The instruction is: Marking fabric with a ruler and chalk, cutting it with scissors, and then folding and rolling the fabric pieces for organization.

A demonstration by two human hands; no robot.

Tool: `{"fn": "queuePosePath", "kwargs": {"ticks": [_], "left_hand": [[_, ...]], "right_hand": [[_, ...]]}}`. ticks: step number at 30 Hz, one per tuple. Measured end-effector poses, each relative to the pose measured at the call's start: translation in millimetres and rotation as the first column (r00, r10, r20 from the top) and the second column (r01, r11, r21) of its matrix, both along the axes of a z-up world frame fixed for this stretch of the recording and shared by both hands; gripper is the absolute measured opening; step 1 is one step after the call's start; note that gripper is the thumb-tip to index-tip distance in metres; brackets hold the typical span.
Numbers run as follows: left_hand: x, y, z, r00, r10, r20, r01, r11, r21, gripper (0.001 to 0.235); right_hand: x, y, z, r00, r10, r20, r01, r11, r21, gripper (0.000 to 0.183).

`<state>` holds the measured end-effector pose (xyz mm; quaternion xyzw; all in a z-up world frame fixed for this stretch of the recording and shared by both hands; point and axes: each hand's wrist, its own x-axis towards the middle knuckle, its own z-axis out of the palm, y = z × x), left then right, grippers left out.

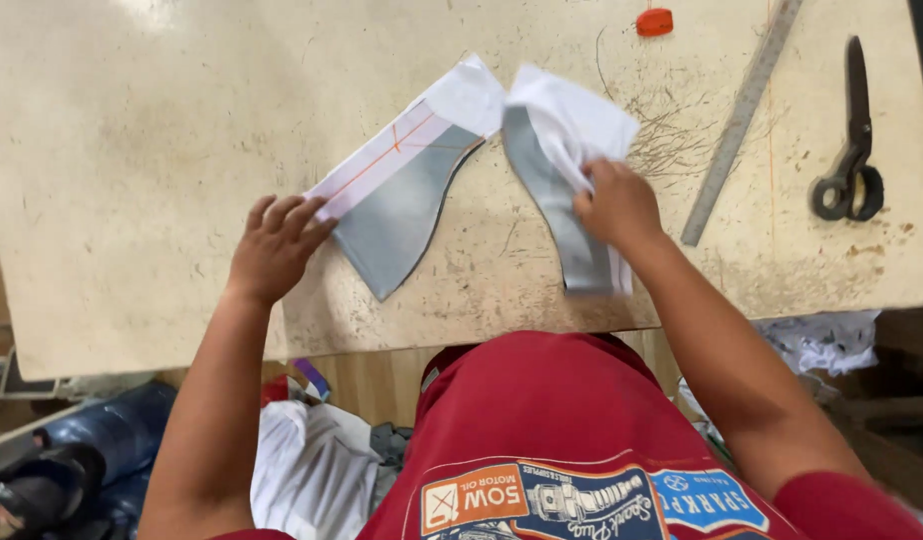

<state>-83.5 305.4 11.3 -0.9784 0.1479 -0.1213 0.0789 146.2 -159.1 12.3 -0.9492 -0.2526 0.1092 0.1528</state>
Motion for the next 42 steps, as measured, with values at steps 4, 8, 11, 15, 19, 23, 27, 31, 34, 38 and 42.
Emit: {"fn": "queuePosePath", "kwargs": {"ticks": [4, 8, 11, 15, 19, 23, 27, 31, 34, 38, 42], "left_hand": [[43, -40, 7, 0.987, 0.142, 0.078, -0.118, 0.960, -0.255, 0.028], [101, -137, 14, 0.974, 0.215, 0.071, -0.142, 0.825, -0.547, 0.018], [120, -163, -22, 0.936, 0.331, 0.119, -0.233, 0.837, -0.496, 0.018], [119, -174, -32, 0.927, 0.365, 0.089, -0.274, 0.817, -0.507, 0.011], [113, -177, -21, 0.919, 0.388, 0.071, -0.310, 0.821, -0.480, 0.022], [83, -177, -2, 0.835, 0.550, -0.007, -0.462, 0.695, -0.551, 0.039], [21, -160, 4, 0.625, 0.781, -0.008, -0.612, 0.483, -0.626, 0.029], [-15, -150, 5, 0.382, 0.878, -0.289, -0.825, 0.183, -0.534, 0.036], [-20, -151, -2, 0.262, 0.838, -0.479, -0.885, 0.010, -0.466, 0.040], [-9, -149, 0, 0.230, 0.806, -0.546, -0.888, -0.056, -0.456, 0.032], [-6, -150, -8, 0.232, 0.821, -0.521, -0.875, -0.057, -0.480, 0.030]], "right_hand": [[-82, -50, 39, 0.912, -0.201, -0.357, 0.222, 0.975, 0.017, 0.043], [-137, -170, 13, 0.677, -0.283, -0.679, 0.469, 0.877, 0.102, 0.028], [-143, -259, 59, 0.513, -0.549, -0.661, 0.609, 0.775, -0.171, 0.029], [-171, -559, -94, 0.604, -0.591, -0.535, 0.704, 0.710, 0.010, 0.038], [-127, -579, -118, 0.670, -0.680, -0.296, 0.710, 0.704, -0.008, 0.045], [-51, -589, -149, 0.731, -0.680, -0.056, 0.681, 0.733, -0.018, 0.070], [5, -216, -6, 0.846, -0.257, 0.468, 0.143, 0.953, 0.265, 0.013], [55, -9, 1, 0.987, -0.158, 0.001, 0.154, 0.964, 0.217, 0.008], [86, 83, -19, 0.996, -0.094, 0.002, 0.093, 0.985, 0.143, 0.026], [91, 150, -18, 0.999, -0.033, -0.024, 0.034, 0.997, 0.068, 0.044], [90, 166, -28, 0.992, 0.088, -0.095, -0.076, 0.989, 0.130, 0.017]]}}
